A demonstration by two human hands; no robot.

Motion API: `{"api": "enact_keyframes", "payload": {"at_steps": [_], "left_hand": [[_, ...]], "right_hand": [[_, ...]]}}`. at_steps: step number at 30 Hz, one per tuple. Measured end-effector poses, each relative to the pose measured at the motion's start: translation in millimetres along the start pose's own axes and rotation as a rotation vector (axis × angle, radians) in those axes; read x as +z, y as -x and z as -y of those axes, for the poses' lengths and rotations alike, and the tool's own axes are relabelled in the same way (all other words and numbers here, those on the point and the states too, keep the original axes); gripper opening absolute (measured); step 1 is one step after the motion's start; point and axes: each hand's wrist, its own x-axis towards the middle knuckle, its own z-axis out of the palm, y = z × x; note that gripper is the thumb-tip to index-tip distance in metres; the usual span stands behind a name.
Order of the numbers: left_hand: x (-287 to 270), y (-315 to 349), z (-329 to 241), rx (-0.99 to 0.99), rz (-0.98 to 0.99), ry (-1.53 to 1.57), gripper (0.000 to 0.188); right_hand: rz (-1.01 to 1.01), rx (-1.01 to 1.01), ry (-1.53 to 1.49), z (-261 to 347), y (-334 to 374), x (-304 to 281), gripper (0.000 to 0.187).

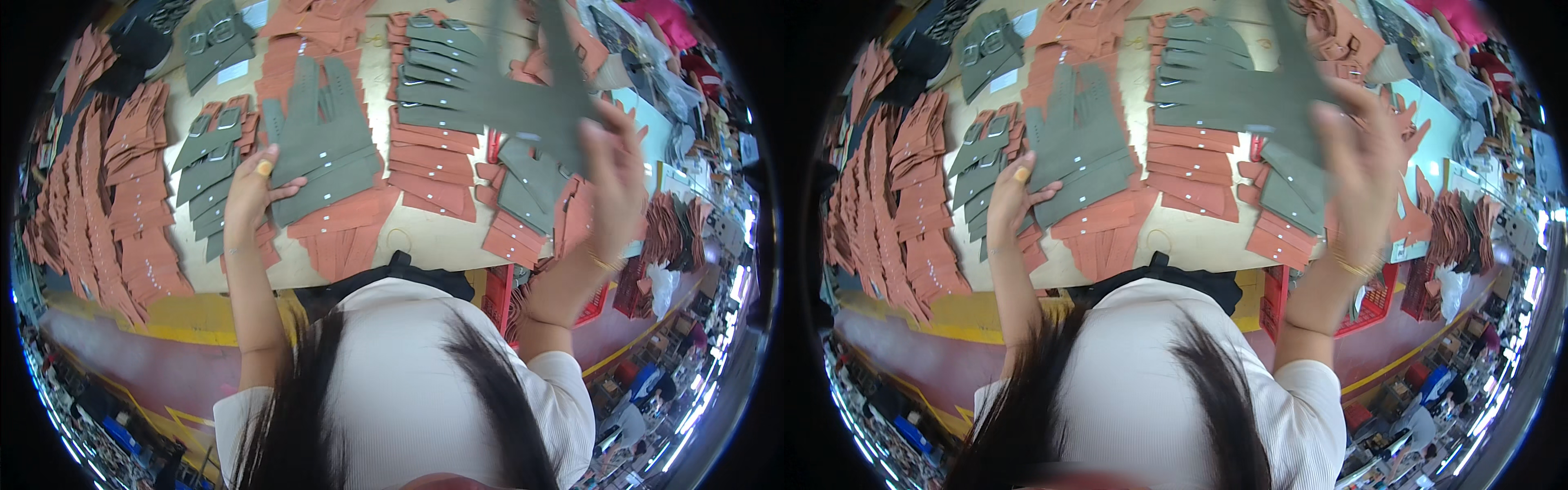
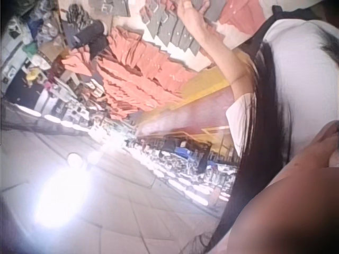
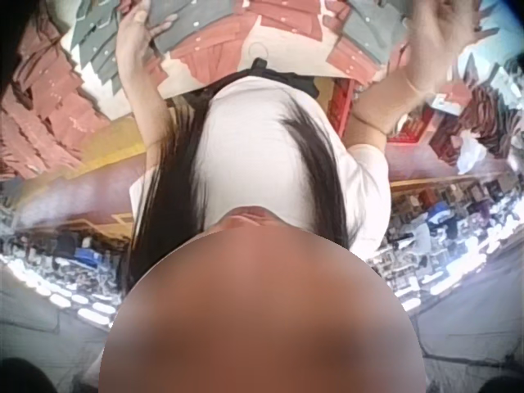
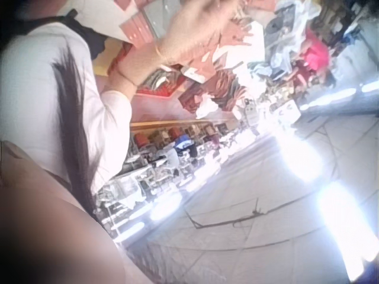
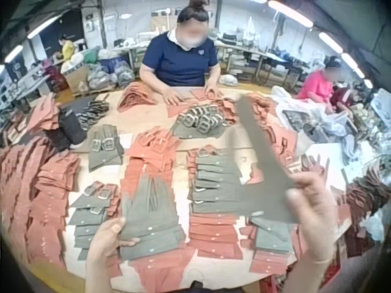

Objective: The person repeatedly picks up green fabric belt pieces with metal buckles and places them onto stacks of pink fabric pieces on a table. The person aligns and stacks the pieces in neat piles throughout the clip.

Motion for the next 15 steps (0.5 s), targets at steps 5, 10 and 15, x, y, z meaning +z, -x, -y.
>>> {"api": "enact_keyframes", "payload": {"at_steps": [5,10,15], "left_hand": [[6,3,-6,0.018,0.001,0.078,0.079],[10,3,-6,0.004,-0.027,-0.019,0.061],[12,-2,-4,-0.011,-0.039,-0.149,0.038]], "right_hand": [[0.413,0.246,-0.324,-47,18,167,0.027],[0.615,0.472,-0.339,-75,33,226,0.027],[0.483,0.009,0.094,-86,35,209,0.029]]}}
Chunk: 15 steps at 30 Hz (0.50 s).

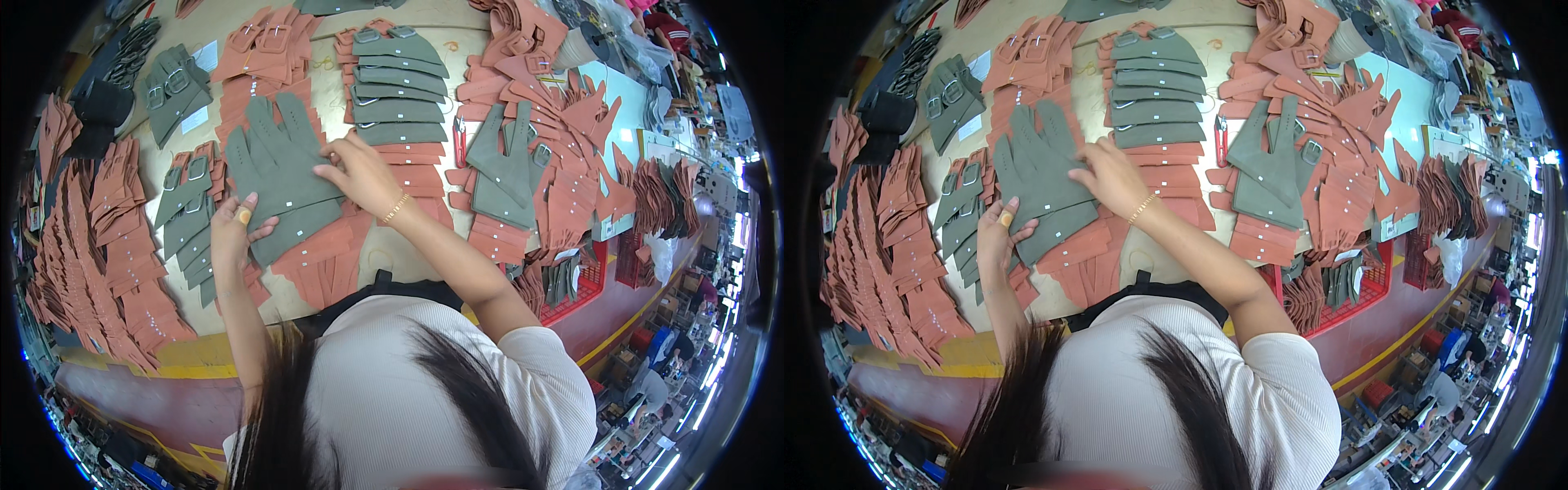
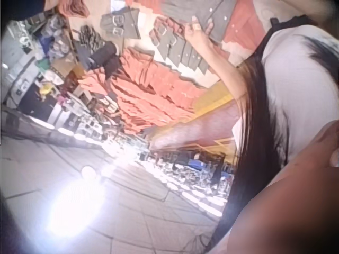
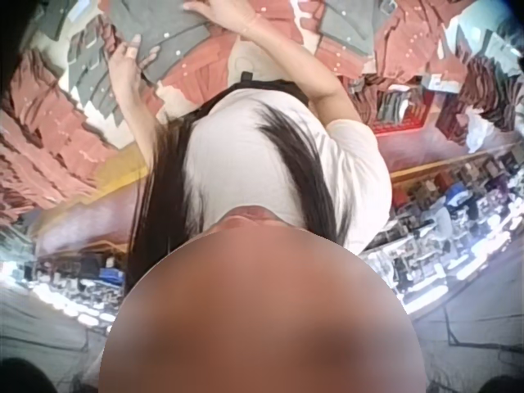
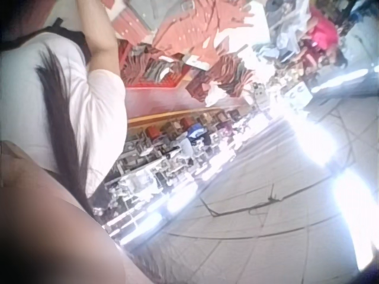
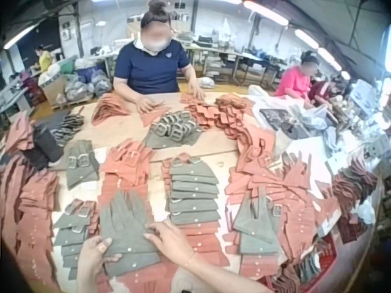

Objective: The person repeatedly picks up green fabric belt pieces with metal buckles and places them onto stacks of pink fabric pieces on a table. The person aligns and stacks the pieces in neat piles throughout the clip.

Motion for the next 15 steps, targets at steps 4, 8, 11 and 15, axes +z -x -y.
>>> {"api": "enact_keyframes", "payload": {"at_steps": [4,8,11,15], "left_hand": [[-1,1,1,0.001,-0.017,0.029,0.035],[-1,0,0,-0.006,-0.01,0.035,0.036],[1,-1,0,-0.006,-0.027,0.042,0.039],[1,4,4,0.034,-0.035,0.111,0.043]], "right_hand": [[-0.15,-0.128,0.708,-22,34,-49,0.036],[0.013,0.018,1.009,-42,60,-70,0.046],[0.018,0.016,1.074,-54,60,-70,0.05],[0.014,-0.061,1.065,-51,45,-69,0.049]]}}
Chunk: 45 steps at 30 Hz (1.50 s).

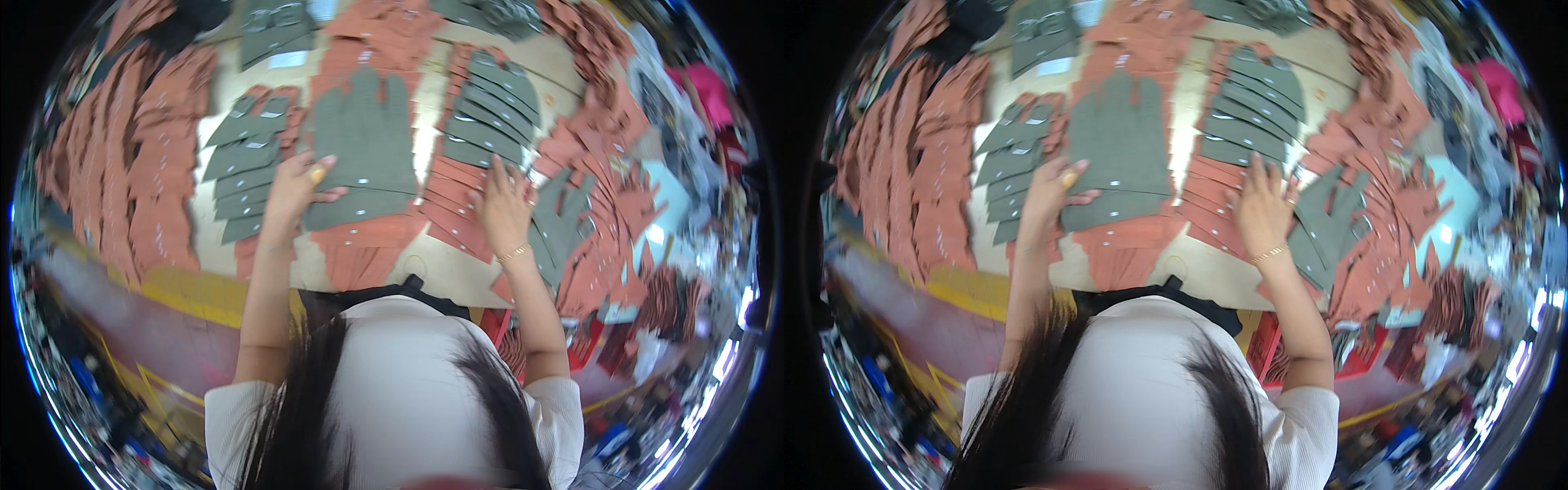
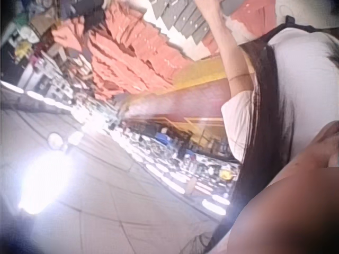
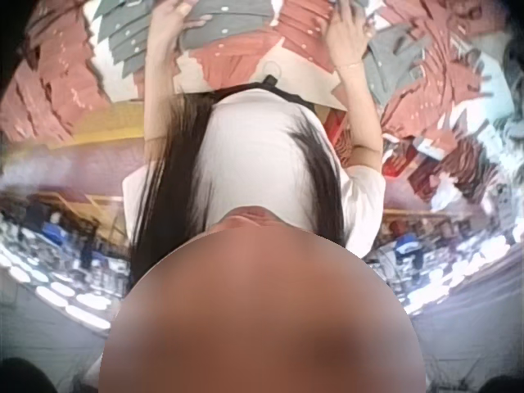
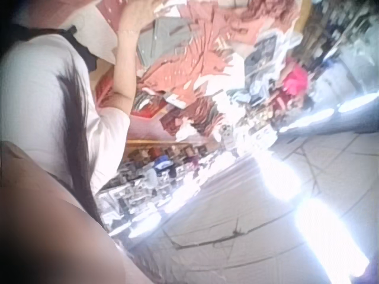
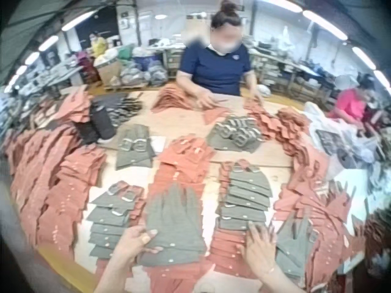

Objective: The person repeatedly picks up green fabric belt pieces with metal buckles and places them onto stacks of pink fabric pieces on a table. The person aligns and stacks the pieces in neat piles throughout the clip.

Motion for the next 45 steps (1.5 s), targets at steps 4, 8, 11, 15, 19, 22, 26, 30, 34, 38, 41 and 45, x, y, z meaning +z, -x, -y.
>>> {"api": "enact_keyframes", "payload": {"at_steps": [4,8,11,15,19,22,26,30,34,38,41,45], "left_hand": [[1,4,8,0.007,0.011,0.073,0.047],[0,2,12,0.023,0.072,0.153,0.056],[-1,4,12,0.042,0.058,0.21,0.056],[-8,5,7,-0.021,0.116,0.351,0.074],[-7,4,7,-0.047,0.073,0.382,0.084],[1,2,10,-0.018,0.026,0.211,0.057],[5,6,13,0.144,0.027,0.051,0.036],[9,10,16,0.202,-0.057,-0.04,0.031],[13,3,29,0.346,-0.11,-0.234,0.023],[19,-8,51,0.768,-0.374,-0.386,0.033],[31,-13,64,0.882,-0.466,-0.213,0.034],[36,-19,71,0.834,-0.436,-0.261,0.033]], "right_hand": [[-0.17,-0.124,-0.056,-4,-19,-35,0.033],[-0.262,-0.062,-0.434,-1,-42,-91,0.019],[-0.455,-0.16,-0.559,20,-54,-120,0.021],[-0.542,-0.371,-0.616,63,-60,-110,0.022],[-0.414,-0.617,-0.676,111,-55,-55,0.022],[-0.284,-0.617,-0.678,119,-40,-35,0.019],[-0.2,-0.551,-0.748,116,-42,-46,0.018],[-0.232,-0.58,-0.796,131,-63,-78,0.02],[-0.291,-0.723,-0.814,174,-85,-105,0.021],[-0.248,-0.9,-0.742,227,-99,-116,0.019],[-0.285,-1.001,-0.75,261,-104,-111,0.018],[-0.166,-1.14,-0.456,289,-110,-93,0.012]]}}
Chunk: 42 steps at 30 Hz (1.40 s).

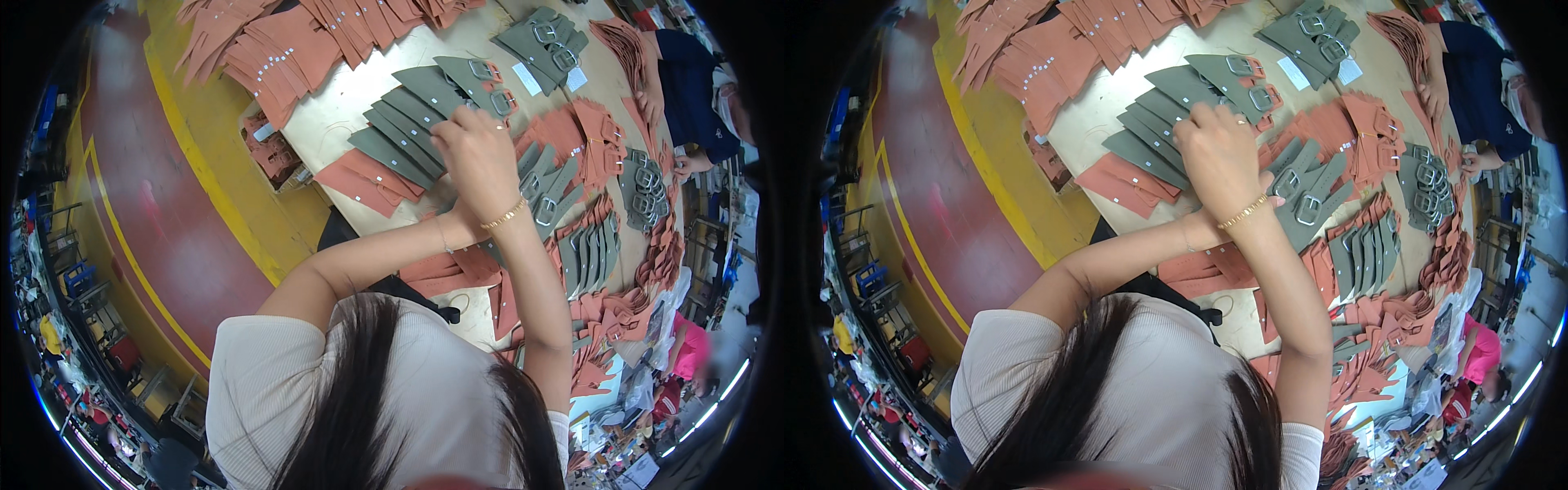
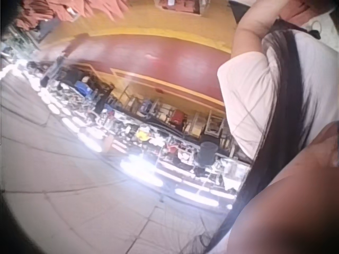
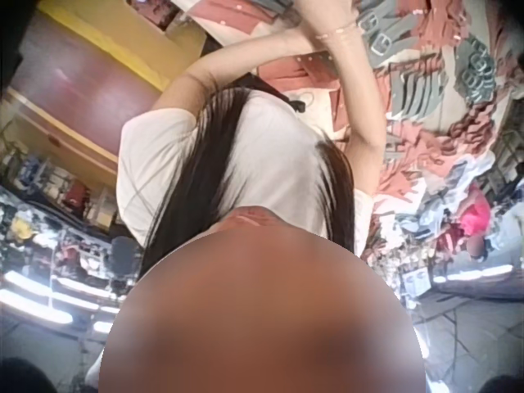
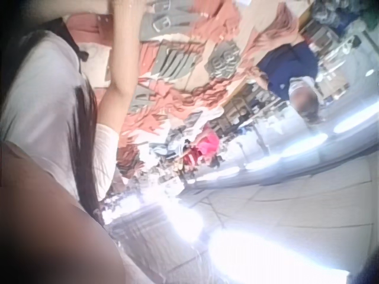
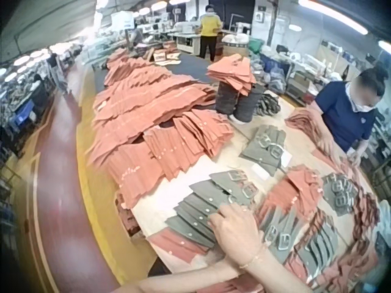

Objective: The person repeatedly picks up green fabric belt pieces with metal buckles and places them onto stacks of pink fabric pieces on a table. The person aligns and stacks the pieces in neat piles throughout the clip.

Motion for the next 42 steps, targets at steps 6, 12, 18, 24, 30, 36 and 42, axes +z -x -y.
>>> {"api": "enact_keyframes", "payload": {"at_steps": [6,12,18,24,30,36,42], "left_hand": [[4,-6,9,-0.089,0.048,-0.032,0.039],[11,-5,18,-0.105,0.05,-0.024,0.036],[-8,-20,7,-0.037,0.158,-0.213,0.04],[-32,-22,-25,-0.711,0.324,0.316,0.039],[-50,-40,-21,-0.807,0.52,0.544,0.043],[-58,-60,-35,-0.953,0.587,0.573,0.063],[-50,-76,-43,-0.852,0.69,0.291,0.058]], "right_hand": [[0.126,-0.133,0.253,-1,-13,42,0.005],[0.211,-0.175,0.29,-1,-14,39,0.005],[0.066,0.122,-0.207,-14,-16,-21,0.011],[-0.16,0.378,-0.584,-36,25,-119,0.009],[-0.249,-0.019,0.1,-69,116,-122,0.019],[-0.281,0.073,0.089,-47,191,-17,0.013],[-0.255,0.27,-0.088,-39,198,-13,0.013]]}}
